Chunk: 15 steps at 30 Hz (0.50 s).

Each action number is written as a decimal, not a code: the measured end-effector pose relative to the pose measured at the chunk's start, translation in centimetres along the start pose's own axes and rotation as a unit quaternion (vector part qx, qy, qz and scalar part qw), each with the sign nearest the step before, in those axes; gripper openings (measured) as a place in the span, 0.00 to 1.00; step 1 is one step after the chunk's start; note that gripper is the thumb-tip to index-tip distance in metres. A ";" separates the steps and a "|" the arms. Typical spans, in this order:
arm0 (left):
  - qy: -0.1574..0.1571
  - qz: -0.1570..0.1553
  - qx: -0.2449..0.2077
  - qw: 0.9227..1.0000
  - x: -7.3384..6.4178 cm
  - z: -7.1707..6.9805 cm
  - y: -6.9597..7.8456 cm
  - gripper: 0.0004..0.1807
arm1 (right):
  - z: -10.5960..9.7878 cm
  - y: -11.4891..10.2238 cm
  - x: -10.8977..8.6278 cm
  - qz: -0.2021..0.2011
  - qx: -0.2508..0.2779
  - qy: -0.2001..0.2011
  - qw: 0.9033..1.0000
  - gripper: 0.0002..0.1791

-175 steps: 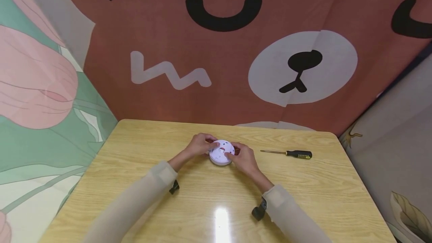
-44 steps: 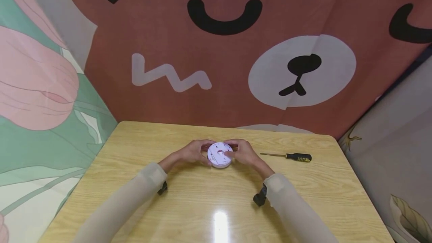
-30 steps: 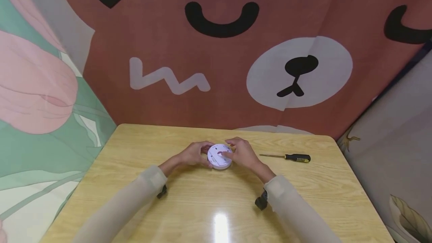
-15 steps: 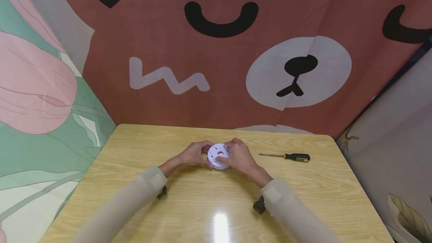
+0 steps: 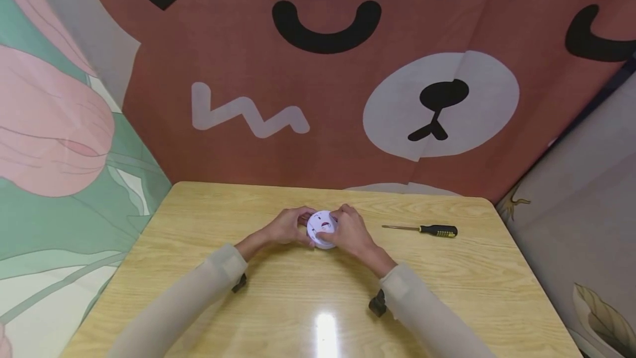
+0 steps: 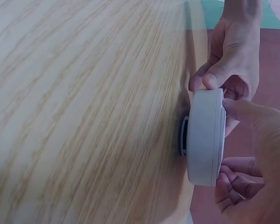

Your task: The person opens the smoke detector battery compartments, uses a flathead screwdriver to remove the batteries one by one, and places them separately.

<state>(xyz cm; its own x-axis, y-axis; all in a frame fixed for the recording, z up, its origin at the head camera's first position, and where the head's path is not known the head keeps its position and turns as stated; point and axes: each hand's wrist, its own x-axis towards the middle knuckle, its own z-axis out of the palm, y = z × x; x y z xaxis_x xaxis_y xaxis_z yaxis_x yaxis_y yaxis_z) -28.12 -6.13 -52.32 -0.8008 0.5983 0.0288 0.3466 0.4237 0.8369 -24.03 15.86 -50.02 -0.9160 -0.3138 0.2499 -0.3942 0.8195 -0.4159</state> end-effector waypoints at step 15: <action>0.004 0.013 -0.002 1.000 -0.1 -0.1 0.1 0.42 | 0.5 -0.7 0.1 0.022 0.008 0.024 0.999 0.33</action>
<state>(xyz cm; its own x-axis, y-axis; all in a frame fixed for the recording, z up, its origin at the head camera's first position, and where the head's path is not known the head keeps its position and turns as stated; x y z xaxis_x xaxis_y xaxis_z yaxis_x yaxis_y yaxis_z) -28.02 -6.26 -52.23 -0.7961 0.6026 0.0549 0.3651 0.4059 0.8378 -23.87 15.05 -50.18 -0.9284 -0.2537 0.2715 -0.3543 0.8247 -0.4408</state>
